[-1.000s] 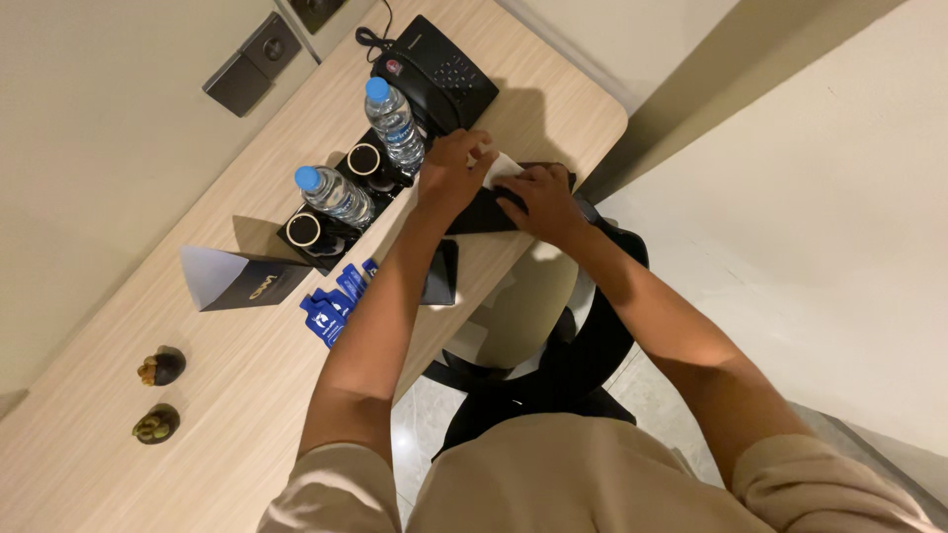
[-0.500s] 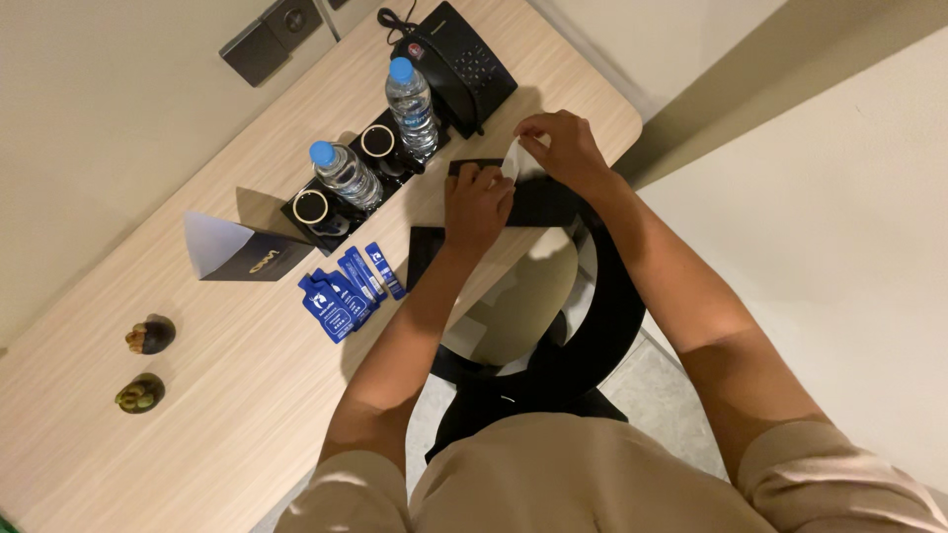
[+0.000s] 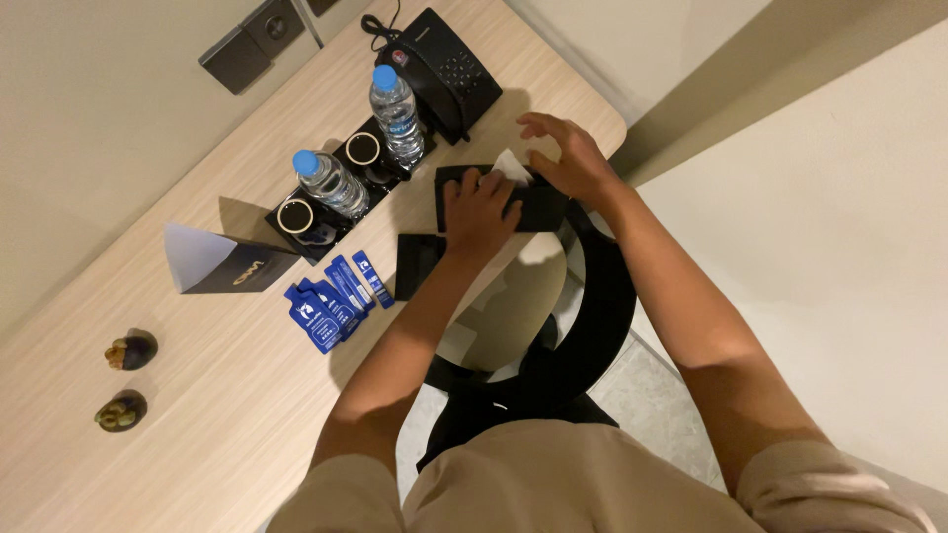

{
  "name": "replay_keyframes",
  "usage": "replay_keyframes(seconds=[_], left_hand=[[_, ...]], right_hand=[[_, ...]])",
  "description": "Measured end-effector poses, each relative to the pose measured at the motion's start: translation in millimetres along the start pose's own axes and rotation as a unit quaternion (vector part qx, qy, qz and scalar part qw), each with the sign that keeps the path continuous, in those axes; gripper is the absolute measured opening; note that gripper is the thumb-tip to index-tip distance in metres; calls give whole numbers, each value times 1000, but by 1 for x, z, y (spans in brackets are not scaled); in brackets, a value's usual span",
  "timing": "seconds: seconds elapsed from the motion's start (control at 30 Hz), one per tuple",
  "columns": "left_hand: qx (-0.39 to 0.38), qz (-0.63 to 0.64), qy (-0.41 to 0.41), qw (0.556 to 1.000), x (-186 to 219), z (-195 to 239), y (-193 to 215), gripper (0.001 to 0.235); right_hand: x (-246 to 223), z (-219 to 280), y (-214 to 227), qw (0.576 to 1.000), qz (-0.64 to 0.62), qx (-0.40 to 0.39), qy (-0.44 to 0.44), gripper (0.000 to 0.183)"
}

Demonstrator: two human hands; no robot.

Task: The person tidies a hotel room by adjusting bed linens, emptying a small trash bin into a larger bag, placing water bottles on a desk, and replacing the liner in the small trash bin.

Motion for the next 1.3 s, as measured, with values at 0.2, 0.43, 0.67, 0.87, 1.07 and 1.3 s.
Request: replay_keyframes(seconds=[0.2, 0.43, 0.67, 0.87, 1.07, 1.3], left_hand=[[-69, 39, 68, 994, -86, 0, -8, 33], [191, 135, -46, 971, -40, -39, 82, 41], [118, 162, 110, 973, -51, 22, 46, 49], [-7, 88, 338, 937, -73, 112, -7, 98], [-66, 44, 416, 906, -85, 138, -70, 86], [9, 12, 398, 917, -97, 153, -85, 74]], right_hand=[[21, 42, -30, 983, 158, -67, 59, 53], [-28, 65, 53, 966, 202, 160, 1, 19], [43, -84, 81, 951, 236, 199, -29, 17], [139, -168, 30, 954, 212, 208, 26, 17], [177, -193, 3, 970, 184, 160, 4, 16], [149, -182, 3, 974, 147, 163, 55, 48]])
Point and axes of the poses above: each hand's wrist, its own z-axis away from the middle knuckle, its own y-axis out of the back of the hand, x = y × z, the point moved 8 cm from there along -z, towards the middle knuckle, and after that the axes turned 5 degrees about -x, right-handed, at the moved point
